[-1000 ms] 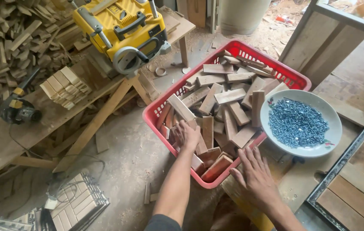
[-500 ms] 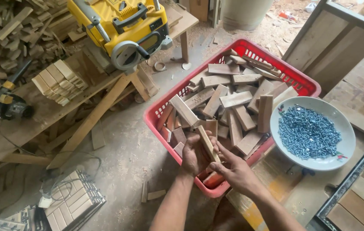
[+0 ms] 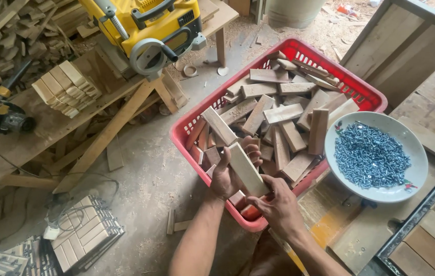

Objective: Assembling wooden floor tiles by placing wooden slats into a plastic grid and securing them with screws using a power drill.

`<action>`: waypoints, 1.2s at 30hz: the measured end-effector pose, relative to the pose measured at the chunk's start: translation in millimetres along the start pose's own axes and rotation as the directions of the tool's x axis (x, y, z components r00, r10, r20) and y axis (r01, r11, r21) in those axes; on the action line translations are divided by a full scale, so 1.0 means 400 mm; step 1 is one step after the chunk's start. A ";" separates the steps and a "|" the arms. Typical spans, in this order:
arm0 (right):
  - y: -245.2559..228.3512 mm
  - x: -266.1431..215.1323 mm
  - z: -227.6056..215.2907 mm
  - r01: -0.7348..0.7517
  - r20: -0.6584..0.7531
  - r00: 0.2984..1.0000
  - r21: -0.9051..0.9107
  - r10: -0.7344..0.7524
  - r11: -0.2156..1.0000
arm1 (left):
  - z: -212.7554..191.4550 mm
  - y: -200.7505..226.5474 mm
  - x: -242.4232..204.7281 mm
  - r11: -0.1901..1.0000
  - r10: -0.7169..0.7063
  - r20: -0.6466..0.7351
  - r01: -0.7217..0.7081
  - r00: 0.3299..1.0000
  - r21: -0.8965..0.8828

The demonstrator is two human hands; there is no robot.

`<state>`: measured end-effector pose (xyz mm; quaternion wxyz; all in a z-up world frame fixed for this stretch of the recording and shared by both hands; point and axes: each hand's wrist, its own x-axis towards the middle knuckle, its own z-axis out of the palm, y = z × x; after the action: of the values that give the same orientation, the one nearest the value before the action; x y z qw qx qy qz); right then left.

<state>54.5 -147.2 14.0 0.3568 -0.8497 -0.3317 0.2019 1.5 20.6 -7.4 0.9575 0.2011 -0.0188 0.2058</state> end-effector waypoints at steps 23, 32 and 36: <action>0.067 -0.043 -0.105 0.562 -0.023 0.810 -0.255 -0.586 0.787 | -0.026 -0.254 0.401 -0.752 -0.658 -0.345 -0.554 0.670 0.358; 0.115 -0.041 -0.066 0.445 -0.002 0.883 -0.317 -0.470 0.838 | -0.144 -0.059 0.292 -0.689 -0.563 0.033 -0.492 0.825 0.532; 0.154 0.027 -0.024 0.302 0.092 0.952 -0.419 -0.290 0.856 | -0.140 0.025 0.228 -0.438 -0.295 0.210 -0.327 0.932 0.837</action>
<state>93.5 -176.5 -26.5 0.1839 -0.8433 -0.4990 0.0777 78.4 86.1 -44.4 0.2988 0.9493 -0.0138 0.0966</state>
